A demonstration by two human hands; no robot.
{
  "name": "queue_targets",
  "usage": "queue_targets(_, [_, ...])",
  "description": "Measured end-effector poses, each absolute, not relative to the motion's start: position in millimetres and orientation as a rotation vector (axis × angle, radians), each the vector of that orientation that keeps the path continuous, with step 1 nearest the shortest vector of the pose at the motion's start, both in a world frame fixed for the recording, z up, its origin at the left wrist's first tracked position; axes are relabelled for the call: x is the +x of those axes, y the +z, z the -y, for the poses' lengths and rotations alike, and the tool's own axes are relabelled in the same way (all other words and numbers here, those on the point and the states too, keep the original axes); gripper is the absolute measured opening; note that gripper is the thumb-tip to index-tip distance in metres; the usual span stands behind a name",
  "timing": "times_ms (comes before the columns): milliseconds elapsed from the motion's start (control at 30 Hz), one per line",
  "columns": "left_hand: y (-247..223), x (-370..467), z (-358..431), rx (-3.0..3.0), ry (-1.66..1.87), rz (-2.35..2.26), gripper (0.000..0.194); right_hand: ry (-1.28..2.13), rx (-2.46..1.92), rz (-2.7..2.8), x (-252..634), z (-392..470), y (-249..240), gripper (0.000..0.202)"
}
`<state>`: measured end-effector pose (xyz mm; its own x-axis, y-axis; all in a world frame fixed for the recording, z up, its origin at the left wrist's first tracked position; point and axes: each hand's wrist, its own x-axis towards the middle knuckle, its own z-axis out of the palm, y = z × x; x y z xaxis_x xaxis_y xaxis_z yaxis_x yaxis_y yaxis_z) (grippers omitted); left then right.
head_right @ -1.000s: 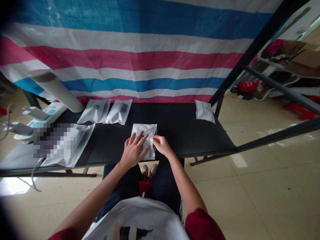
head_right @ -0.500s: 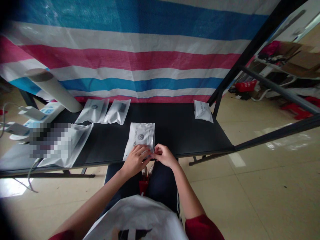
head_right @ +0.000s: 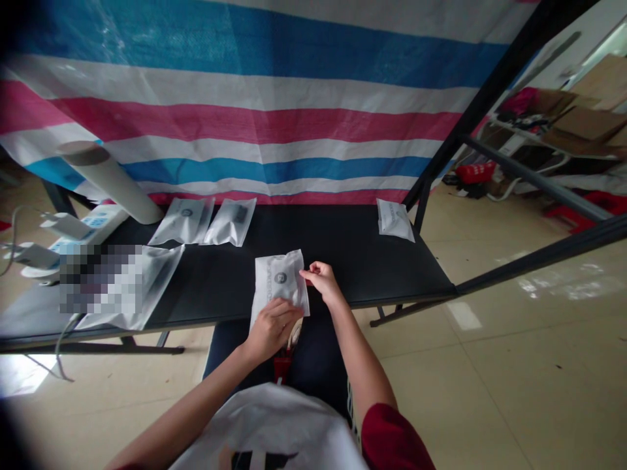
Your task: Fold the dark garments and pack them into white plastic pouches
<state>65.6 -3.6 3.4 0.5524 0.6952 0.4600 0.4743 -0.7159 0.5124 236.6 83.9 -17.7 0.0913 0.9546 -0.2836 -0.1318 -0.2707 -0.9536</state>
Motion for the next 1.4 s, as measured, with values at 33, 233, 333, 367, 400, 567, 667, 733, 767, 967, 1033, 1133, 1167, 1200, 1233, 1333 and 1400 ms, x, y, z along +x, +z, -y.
queue_targets(33, [5, 68, 10, 2.457, 0.946, -0.953, 0.029, 1.347, -1.380, 0.880, 238, -92, -18, 0.054])
queue_targets(233, [14, 74, 29, 2.447, 0.943, -1.118, 0.022, 1.131, -1.415, 0.807, 250, -120, -20, 0.052])
queue_targets(333, [12, 73, 21, 2.418, 0.899, -1.242, 0.019, 1.138, -1.467, 0.898, 250, -107, -17, 0.049])
queue_targets(367, [11, 73, 17, 2.407, 0.889, -1.264, 0.020, 1.213, -1.483, 0.981, 250, -99, -15, 0.048])
queue_targets(400, [9, 73, 12, 2.400, 0.885, -1.274, 0.020, 1.319, -1.487, 1.085, 250, -91, -14, 0.047])
queue_targets(567, [1, 71, -7, 2.407, 0.898, -1.166, 0.021, 1.545, -1.393, 1.395, 262, -67, -19, 0.039])
queue_targets(667, [1, 66, -11, 2.387, 0.932, -1.074, 0.027, 1.246, -1.493, 1.320, 288, -79, -28, 0.033])
queue_targets(733, [-1, 58, -10, 2.372, 0.936, -1.088, 0.025, 0.984, -1.606, 1.292, 313, -96, -30, 0.028])
queue_targets(767, [-2, 52, -9, 2.369, 0.928, -1.111, 0.024, 0.862, -1.657, 1.275, 327, -107, -29, 0.026])
queue_targets(967, [-14, -1, 8, 2.389, 0.830, -1.299, 0.021, 0.448, -2.011, 1.216, 397, -173, 2, 0.030])
queue_targets(1033, [-11, -22, 13, 2.399, 0.814, -1.358, 0.022, 0.197, -2.197, 1.285, 416, -191, 19, 0.029])
queue_targets(1133, [5, -54, 15, 2.404, 0.845, -1.461, 0.025, 0.074, -2.252, 1.262, 436, -206, 41, 0.037])
queue_targets(1167, [12, -65, 15, 2.402, 0.864, -1.499, 0.025, 0.051, -2.264, 1.246, 440, -208, 45, 0.043])
queue_targets(1200, [20, -76, 14, 2.395, 0.887, -1.539, 0.026, 0.028, -2.279, 1.249, 442, -209, 48, 0.048])
queue_targets(1233, [27, -87, 11, 2.384, 0.911, -1.580, 0.027, 0.001, -2.298, 1.278, 442, -207, 49, 0.051])
queue_targets(1333, [48, -121, -1, 2.343, 0.989, -1.722, 0.029, -0.077, -2.322, 1.443, 433, -196, 38, 0.055])
queue_targets(1400, [56, -145, -14, 2.338, 1.020, -1.859, 0.033, -0.159, -2.236, 1.581, 420, -184, 21, 0.055])
